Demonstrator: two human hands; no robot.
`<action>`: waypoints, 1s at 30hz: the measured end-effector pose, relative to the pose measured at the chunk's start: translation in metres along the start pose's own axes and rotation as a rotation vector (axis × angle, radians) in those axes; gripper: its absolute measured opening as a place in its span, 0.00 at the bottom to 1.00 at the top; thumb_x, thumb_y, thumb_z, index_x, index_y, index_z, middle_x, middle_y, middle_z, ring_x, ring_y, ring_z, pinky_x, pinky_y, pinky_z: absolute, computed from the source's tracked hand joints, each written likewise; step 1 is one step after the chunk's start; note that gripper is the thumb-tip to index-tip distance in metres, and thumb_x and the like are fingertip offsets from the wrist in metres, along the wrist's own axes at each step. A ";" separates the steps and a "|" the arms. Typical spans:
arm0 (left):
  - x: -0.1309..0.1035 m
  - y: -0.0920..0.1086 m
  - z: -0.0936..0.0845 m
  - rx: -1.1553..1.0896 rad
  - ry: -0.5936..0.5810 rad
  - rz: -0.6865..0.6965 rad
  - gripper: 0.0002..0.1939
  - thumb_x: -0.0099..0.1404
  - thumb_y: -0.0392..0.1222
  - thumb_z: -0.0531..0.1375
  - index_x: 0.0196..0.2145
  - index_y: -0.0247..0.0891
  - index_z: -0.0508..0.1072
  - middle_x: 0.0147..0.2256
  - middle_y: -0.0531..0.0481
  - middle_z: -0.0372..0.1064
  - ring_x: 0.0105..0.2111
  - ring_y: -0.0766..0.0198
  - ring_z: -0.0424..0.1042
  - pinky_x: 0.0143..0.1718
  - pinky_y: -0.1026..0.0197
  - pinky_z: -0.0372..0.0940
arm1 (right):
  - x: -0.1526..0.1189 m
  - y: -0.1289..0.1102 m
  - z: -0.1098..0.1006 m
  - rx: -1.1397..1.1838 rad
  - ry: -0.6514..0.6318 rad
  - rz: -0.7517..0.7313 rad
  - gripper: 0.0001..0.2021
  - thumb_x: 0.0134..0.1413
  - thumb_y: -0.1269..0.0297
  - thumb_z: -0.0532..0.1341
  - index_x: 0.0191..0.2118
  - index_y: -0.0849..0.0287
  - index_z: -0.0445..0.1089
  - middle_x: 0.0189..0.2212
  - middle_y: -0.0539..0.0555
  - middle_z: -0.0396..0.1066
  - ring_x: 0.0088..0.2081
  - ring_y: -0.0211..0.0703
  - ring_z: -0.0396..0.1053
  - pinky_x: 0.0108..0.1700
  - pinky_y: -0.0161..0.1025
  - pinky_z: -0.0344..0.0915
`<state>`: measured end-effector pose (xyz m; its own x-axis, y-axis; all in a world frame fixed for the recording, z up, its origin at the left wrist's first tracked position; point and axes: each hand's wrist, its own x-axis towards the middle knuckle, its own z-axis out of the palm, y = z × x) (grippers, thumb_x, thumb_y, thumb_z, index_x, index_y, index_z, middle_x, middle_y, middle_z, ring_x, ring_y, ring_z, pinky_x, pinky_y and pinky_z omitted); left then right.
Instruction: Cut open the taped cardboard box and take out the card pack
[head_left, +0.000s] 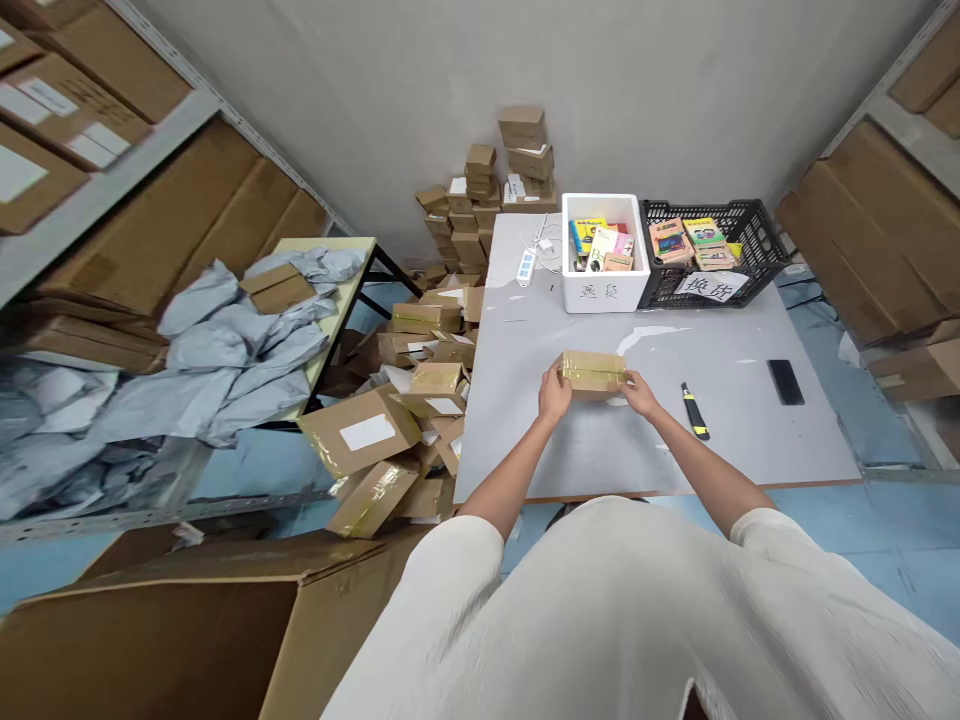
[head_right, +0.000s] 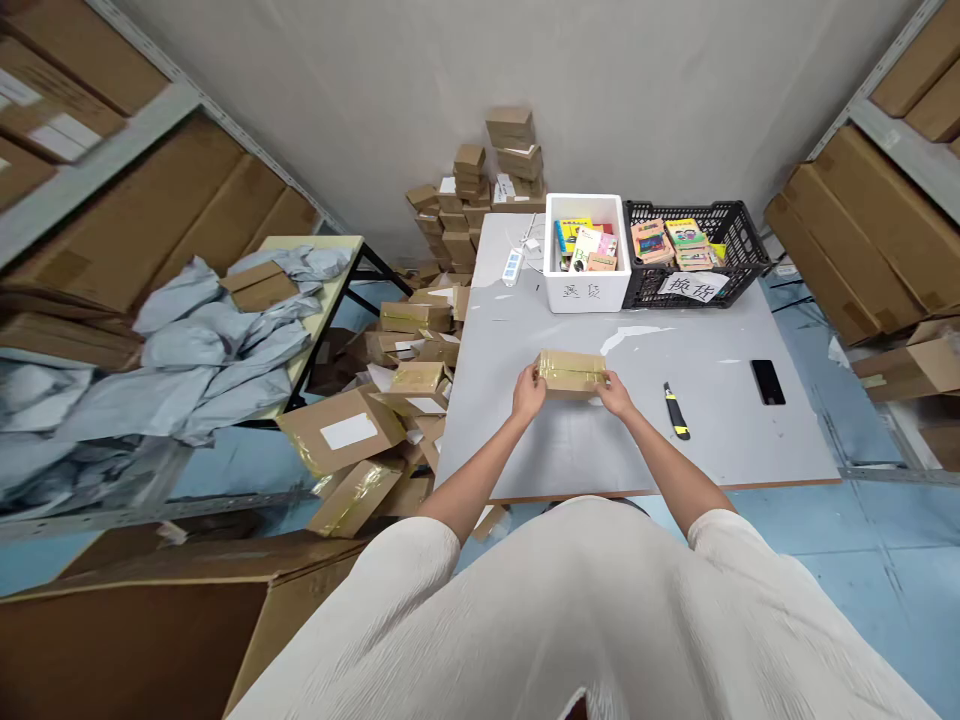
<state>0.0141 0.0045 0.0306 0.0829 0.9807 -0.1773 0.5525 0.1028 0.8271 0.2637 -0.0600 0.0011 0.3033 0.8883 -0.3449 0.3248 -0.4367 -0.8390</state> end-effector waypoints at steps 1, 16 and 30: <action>0.001 -0.009 -0.003 -0.017 -0.004 -0.022 0.26 0.73 0.39 0.58 0.67 0.41 0.70 0.62 0.37 0.72 0.63 0.45 0.71 0.66 0.46 0.64 | -0.001 -0.001 0.004 0.010 -0.014 -0.007 0.27 0.61 0.54 0.64 0.65 0.52 0.68 0.64 0.59 0.73 0.58 0.52 0.76 0.63 0.51 0.71; 0.002 -0.027 0.057 -0.186 -0.080 0.031 0.22 0.73 0.40 0.60 0.63 0.40 0.73 0.61 0.38 0.74 0.53 0.53 0.78 0.58 0.50 0.71 | -0.022 0.013 -0.040 -0.085 0.206 -0.105 0.28 0.56 0.58 0.61 0.62 0.56 0.71 0.63 0.64 0.73 0.56 0.55 0.75 0.65 0.55 0.70; -0.014 -0.051 0.069 -0.113 -0.130 0.027 0.24 0.72 0.42 0.61 0.64 0.40 0.71 0.58 0.38 0.76 0.48 0.53 0.80 0.56 0.47 0.73 | -0.032 0.098 -0.125 -0.481 0.230 0.271 0.23 0.61 0.60 0.62 0.61 0.60 0.74 0.59 0.68 0.75 0.59 0.60 0.74 0.60 0.51 0.70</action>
<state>0.0419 -0.0260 -0.0458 0.2074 0.9542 -0.2156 0.4524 0.1019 0.8860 0.3981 -0.1492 -0.0177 0.6008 0.7060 -0.3750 0.5617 -0.7066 -0.4303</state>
